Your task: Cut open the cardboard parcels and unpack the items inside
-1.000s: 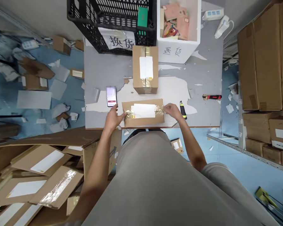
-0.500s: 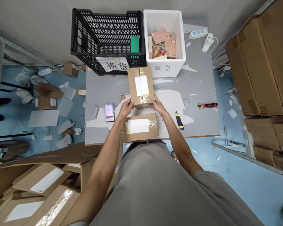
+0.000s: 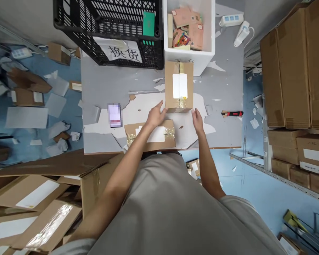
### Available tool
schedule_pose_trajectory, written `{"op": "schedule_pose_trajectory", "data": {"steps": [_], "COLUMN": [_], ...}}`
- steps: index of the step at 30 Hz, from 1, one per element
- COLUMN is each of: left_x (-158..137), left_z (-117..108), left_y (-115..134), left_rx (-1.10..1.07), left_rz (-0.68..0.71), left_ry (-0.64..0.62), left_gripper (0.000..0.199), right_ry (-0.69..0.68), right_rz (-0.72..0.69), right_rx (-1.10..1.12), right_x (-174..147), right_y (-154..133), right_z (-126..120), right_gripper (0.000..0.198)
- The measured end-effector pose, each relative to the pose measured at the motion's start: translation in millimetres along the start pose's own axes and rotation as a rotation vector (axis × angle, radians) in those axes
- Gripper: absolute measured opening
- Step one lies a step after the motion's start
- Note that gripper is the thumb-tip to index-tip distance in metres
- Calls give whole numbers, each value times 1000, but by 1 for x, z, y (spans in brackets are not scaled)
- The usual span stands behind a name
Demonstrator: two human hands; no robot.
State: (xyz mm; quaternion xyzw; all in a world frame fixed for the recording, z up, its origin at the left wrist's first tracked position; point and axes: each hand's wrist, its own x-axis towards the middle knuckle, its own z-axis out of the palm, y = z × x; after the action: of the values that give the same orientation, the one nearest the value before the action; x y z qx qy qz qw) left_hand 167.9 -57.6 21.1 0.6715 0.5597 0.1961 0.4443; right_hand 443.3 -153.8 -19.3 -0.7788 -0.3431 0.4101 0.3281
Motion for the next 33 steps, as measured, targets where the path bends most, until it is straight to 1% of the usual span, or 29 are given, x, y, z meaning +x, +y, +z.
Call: {"op": "schedule_pose_trajectory", "data": {"steps": [2, 3, 5, 7, 8, 10, 12, 13, 16, 17, 18, 20, 22, 23, 25, 28, 31, 33], "left_x": [-31, -50, -89, -127, -145, -175, -196, -203, -213, -213, -212, -210, -207, -207, -207, -208, -210, -211], "left_z": [-18, -30, -54, -75, -83, -94, -98, -97, -91, -88, -86, -80, -76, -74, -73, -73, -75, -76], "left_y": [-8, -13, -29, -47, -57, -76, -92, -98, -110, -112, -114, -117, -119, -119, -119, -116, -115, -115], "left_rx": [68, 83, 89, 77, 70, 51, 27, 14, -39, -63, -88, -130, -164, -179, -229, -303, -350, -378], "left_rz": [17, 42, 50, -9, -53, -136, -200, -219, -210, -186, -161, -123, -92, -78, -28, 23, 75, 83], "left_ry": [57, 101, 193, 276, 307, 330, 310, 293, 252, 249, 245, 256, 283, 293, 309, 325, 317, 303], "left_gripper": [78, 78, 78, 80, 83, 90, 91, 88, 75, 71, 68, 60, 55, 52, 50, 55, 52, 48], "right_ry": [118, 145, 141, 116, 117, 153, 219, 256, 335, 339, 328, 274, 207, 190, 207, 294, 404, 462], "right_rz": [40, 85, 167, 200, 203, 201, 168, 123, -114, -196, -250, -285, -293, -300, -323, -376, -431, -448], "right_rx": [-215, -309, -460, -556, -581, -585, -549, -529, -508, -524, -557, -651, -708, -730, -771, -852, -924, -961], "right_x": [-22, -34, -55, -69, -75, -84, -96, -105, -142, -155, -168, -188, -200, -203, -206, -206, -207, -209], "right_y": [27, 40, 61, 73, 76, 74, 63, 54, 15, -1, -17, -45, -63, -67, -65, -48, -31, -25], "right_z": [-7, -11, -16, -18, -17, -12, -3, 2, 20, 27, 34, 49, 66, 73, 85, 94, 97, 97], "right_gripper": [91, 86, 73, 68, 69, 74, 77, 77, 73, 69, 62, 42, 36, 36, 39, 42, 41, 40]}}
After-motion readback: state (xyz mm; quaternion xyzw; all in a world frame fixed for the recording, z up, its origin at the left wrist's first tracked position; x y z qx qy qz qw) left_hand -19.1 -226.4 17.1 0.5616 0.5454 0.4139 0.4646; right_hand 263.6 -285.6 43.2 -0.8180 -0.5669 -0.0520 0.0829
